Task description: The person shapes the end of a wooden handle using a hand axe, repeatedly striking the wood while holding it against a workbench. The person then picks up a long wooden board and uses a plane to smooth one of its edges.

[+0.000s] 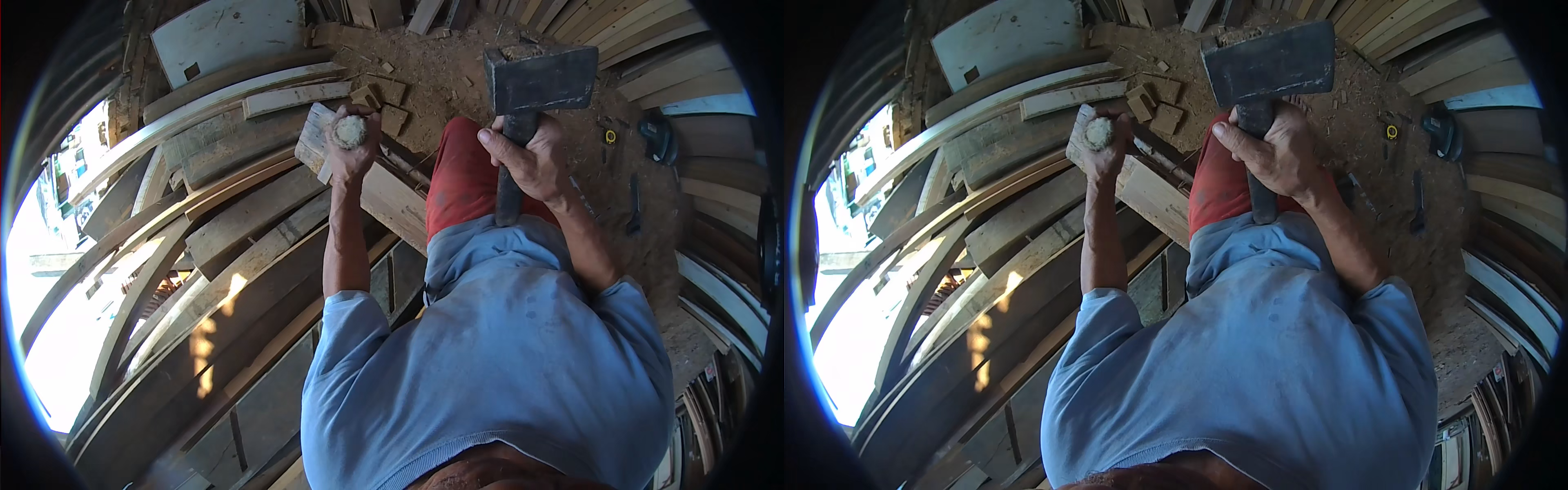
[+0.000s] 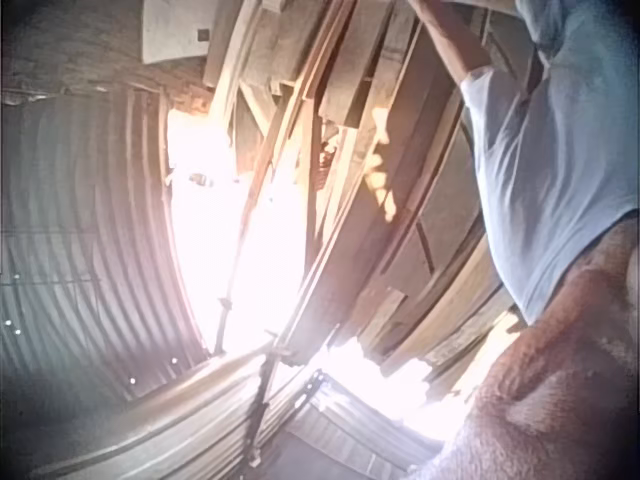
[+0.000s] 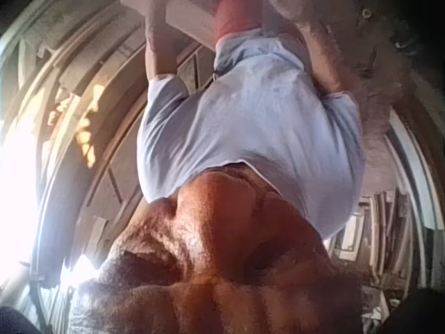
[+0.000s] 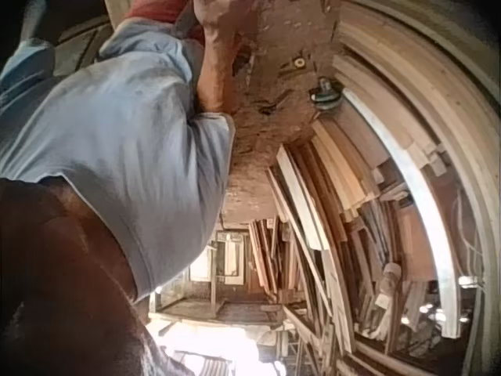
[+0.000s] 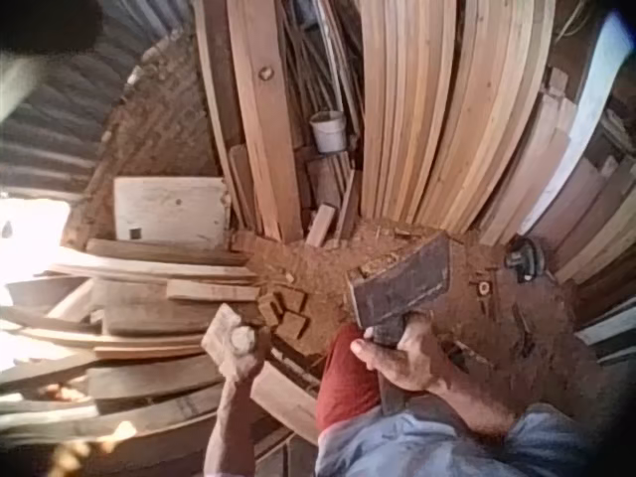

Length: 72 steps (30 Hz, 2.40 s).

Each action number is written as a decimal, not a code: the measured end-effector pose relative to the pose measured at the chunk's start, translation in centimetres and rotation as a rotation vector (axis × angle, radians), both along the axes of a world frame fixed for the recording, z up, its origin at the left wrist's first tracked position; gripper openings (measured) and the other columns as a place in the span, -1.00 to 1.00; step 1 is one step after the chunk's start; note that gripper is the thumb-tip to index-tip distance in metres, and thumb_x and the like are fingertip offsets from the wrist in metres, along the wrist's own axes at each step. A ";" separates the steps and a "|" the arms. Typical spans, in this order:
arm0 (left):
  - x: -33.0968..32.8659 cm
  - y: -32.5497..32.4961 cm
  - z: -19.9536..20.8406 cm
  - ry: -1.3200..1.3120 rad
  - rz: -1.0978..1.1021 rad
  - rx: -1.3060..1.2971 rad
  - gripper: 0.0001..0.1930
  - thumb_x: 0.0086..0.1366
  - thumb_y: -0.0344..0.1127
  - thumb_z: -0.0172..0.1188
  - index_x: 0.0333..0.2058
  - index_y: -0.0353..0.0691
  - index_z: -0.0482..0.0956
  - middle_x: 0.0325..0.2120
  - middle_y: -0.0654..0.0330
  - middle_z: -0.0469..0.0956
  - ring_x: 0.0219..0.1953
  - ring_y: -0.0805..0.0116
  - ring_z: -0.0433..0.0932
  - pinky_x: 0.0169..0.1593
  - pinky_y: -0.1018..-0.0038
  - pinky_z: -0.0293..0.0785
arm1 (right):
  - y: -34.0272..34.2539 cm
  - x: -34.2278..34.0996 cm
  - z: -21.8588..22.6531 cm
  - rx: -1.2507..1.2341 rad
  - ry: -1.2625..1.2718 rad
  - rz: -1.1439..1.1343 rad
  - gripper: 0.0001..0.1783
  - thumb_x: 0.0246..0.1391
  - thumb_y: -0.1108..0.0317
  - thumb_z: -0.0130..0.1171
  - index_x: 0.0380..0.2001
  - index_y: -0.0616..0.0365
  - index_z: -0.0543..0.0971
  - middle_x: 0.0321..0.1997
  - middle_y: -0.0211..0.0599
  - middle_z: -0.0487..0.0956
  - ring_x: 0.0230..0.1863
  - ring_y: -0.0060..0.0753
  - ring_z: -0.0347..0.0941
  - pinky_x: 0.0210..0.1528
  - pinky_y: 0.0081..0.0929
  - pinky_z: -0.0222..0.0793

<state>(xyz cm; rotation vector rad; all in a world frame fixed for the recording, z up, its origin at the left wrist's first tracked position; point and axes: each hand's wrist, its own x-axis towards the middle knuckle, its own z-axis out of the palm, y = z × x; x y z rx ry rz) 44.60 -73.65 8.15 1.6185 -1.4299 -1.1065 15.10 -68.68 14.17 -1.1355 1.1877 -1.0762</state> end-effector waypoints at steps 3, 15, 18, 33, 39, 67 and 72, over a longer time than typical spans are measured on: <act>0.2 0.8 -1.0 -0.004 -0.024 0.046 -0.84 0.25 -0.33 0.34 -0.29 -0.25 0.58 -0.59 0.34 0.54 -0.53 0.58 0.49 -0.41 0.56 0.42 | -0.1 -0.1 2.2 -0.011 -0.017 -0.009 -0.78 0.17 0.31 0.35 -0.45 0.20 0.59 -0.61 -0.44 0.54 -0.55 -0.65 0.47 -0.47 -0.56 0.41; -1.4 4.3 -1.3 -0.021 -0.211 -0.222 -0.83 0.19 -0.40 0.31 -0.24 -0.24 0.57 -0.38 0.23 0.63 -0.32 0.46 0.58 -0.22 0.52 0.49 | 0.1 4.9 -0.8 -0.326 0.547 0.270 -0.67 0.06 0.23 0.29 -0.13 0.15 0.62 -0.19 0.02 0.65 -0.13 0.17 0.56 -0.06 -0.14 0.50; -0.7 4.6 -2.3 0.114 -0.083 -0.159 -0.81 0.19 -0.45 0.31 -0.21 -0.26 0.56 -0.33 0.20 0.67 -0.27 0.46 0.60 -0.17 0.53 0.50 | 1.2 5.6 -0.7 -0.263 0.623 0.390 -0.65 0.06 0.23 0.30 -0.11 0.16 0.61 -0.22 0.03 0.66 -0.16 0.17 0.58 -0.10 -0.12 0.51; 0.3 0.1 -1.0 0.019 -0.071 -0.112 -0.83 0.21 -0.34 0.33 -0.27 -0.29 0.62 -0.44 0.24 0.62 -0.36 0.51 0.57 -0.23 0.52 0.50 | -0.5 4.6 2.8 -0.313 0.266 0.111 -0.75 0.16 0.26 0.35 -0.27 0.24 0.60 -0.40 -0.29 0.57 -0.35 -0.37 0.49 -0.20 -0.38 0.45; 1.8 0.4 -2.3 -0.027 -0.094 -0.236 -0.83 0.18 -0.35 0.33 -0.27 -0.28 0.61 -0.42 0.20 0.63 -0.36 0.46 0.58 -0.23 0.48 0.51 | -1.1 5.6 3.7 -0.350 0.260 0.151 -0.69 0.17 0.31 0.30 -0.05 0.20 0.61 -0.13 -0.05 0.67 -0.12 -0.14 0.62 -0.01 -0.29 0.50; 7.0 6.1 -3.8 -0.210 -0.357 -0.423 -0.72 0.12 -0.27 0.32 -0.16 -0.12 0.68 -0.19 0.19 0.70 -0.12 0.04 0.62 0.09 0.20 0.46 | -0.4 11.6 -0.2 -0.350 0.726 0.490 -0.72 0.06 0.20 0.28 -0.19 0.07 0.60 -0.47 0.00 0.63 -0.38 0.15 0.61 -0.31 -0.04 0.55; 6.6 7.5 -3.4 -0.109 -0.188 -0.370 -0.71 0.11 -0.33 0.32 -0.14 -0.13 0.66 -0.20 0.14 0.69 -0.12 0.04 0.63 0.10 0.22 0.46 | -0.9 12.3 -2.2 -0.279 0.836 0.634 -0.61 0.07 0.22 0.29 -0.04 0.10 0.57 -0.31 0.00 0.67 -0.24 0.13 0.63 -0.18 -0.05 0.54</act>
